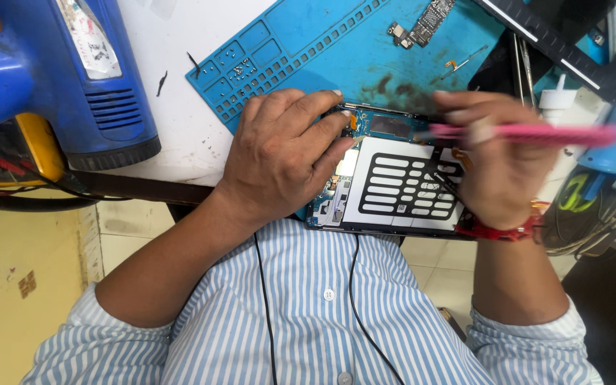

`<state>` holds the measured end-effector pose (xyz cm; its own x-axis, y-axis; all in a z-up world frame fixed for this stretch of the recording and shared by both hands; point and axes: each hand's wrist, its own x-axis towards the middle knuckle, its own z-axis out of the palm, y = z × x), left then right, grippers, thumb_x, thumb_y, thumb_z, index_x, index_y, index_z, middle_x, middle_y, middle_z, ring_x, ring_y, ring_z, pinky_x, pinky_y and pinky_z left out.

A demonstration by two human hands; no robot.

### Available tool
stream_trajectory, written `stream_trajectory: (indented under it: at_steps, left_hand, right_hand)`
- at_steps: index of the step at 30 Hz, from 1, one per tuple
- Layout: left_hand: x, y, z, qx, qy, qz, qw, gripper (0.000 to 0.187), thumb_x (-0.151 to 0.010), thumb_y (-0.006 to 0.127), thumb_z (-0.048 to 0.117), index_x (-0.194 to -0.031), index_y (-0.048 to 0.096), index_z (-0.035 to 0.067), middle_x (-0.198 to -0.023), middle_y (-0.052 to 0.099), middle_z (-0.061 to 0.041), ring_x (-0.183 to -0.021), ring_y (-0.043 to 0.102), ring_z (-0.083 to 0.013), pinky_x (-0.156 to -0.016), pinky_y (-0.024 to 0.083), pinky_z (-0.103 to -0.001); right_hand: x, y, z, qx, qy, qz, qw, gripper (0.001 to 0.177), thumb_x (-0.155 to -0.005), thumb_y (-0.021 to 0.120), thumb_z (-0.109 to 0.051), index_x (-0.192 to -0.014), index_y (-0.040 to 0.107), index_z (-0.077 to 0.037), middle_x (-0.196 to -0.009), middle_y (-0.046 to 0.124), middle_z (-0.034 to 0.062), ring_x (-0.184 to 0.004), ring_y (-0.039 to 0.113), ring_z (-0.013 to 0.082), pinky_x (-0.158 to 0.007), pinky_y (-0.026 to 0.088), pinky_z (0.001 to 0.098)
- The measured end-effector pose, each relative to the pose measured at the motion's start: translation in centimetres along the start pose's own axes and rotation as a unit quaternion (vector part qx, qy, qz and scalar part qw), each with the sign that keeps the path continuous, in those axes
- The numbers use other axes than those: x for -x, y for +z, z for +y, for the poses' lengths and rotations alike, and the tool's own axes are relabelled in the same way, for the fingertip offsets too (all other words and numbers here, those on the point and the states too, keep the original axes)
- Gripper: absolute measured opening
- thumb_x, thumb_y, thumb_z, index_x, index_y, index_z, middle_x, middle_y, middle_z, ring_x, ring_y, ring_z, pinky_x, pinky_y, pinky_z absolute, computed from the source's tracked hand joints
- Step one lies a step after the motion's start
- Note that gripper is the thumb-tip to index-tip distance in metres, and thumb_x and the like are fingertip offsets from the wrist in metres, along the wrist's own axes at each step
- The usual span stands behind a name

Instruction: The person uses a metal spudger and a pink plastic pry tool to carefully separate and adjust internal components of a disassembled tablet. They work on the motherboard area, lifting and repositioning parts while holding the device steady.

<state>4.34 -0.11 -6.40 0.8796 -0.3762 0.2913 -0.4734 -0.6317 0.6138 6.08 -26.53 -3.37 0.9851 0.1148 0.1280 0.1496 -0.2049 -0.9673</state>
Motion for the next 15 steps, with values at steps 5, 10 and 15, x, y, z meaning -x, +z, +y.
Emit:
stream_trajectory:
  at_steps: [5,10,15]
  left_hand:
    - [0.1,0.0,0.0,-0.003,0.007,0.001,1.000,0.027,-0.100,0.076,0.027,-0.116,0.074,0.005,-0.127,0.068,-0.008,-0.112,0.062,-0.0264,-0.096,0.045,-0.041]
    - [0.2,-0.1,0.1,0.005,0.007,0.008,1.000,0.029,-0.100,0.077,0.027,-0.117,0.073,0.004,-0.127,0.068,-0.009,-0.113,0.062,-0.0266,-0.096,0.045,-0.042]
    - [0.1,-0.2,0.1,0.004,0.007,0.005,1.000,0.032,-0.099,0.077,0.026,-0.120,0.072,0.003,-0.127,0.067,-0.009,-0.113,0.062,-0.0265,-0.095,0.044,-0.041]
  right_hand:
    - [-0.2,-5.1,0.5,0.136,0.097,0.111,0.980,0.010,-0.113,0.061,-0.010,-0.112,0.059,-0.001,-0.086,0.061,0.0076,-0.067,0.056,0.0103,-0.061,0.044,0.0198]
    - [-0.8,-7.8,1.5,0.443,-0.104,0.104,0.884,0.027,-0.107,0.062,0.002,-0.134,0.056,0.005,-0.121,0.065,0.0138,-0.102,0.060,0.0205,-0.094,0.050,0.0299]
    - [-1.5,-6.2,-0.2,0.498,-0.224,-0.041,0.837,0.030,-0.094,0.069,0.011,-0.121,0.063,-0.001,-0.123,0.071,0.0132,-0.114,0.063,0.0290,-0.101,0.050,0.0382]
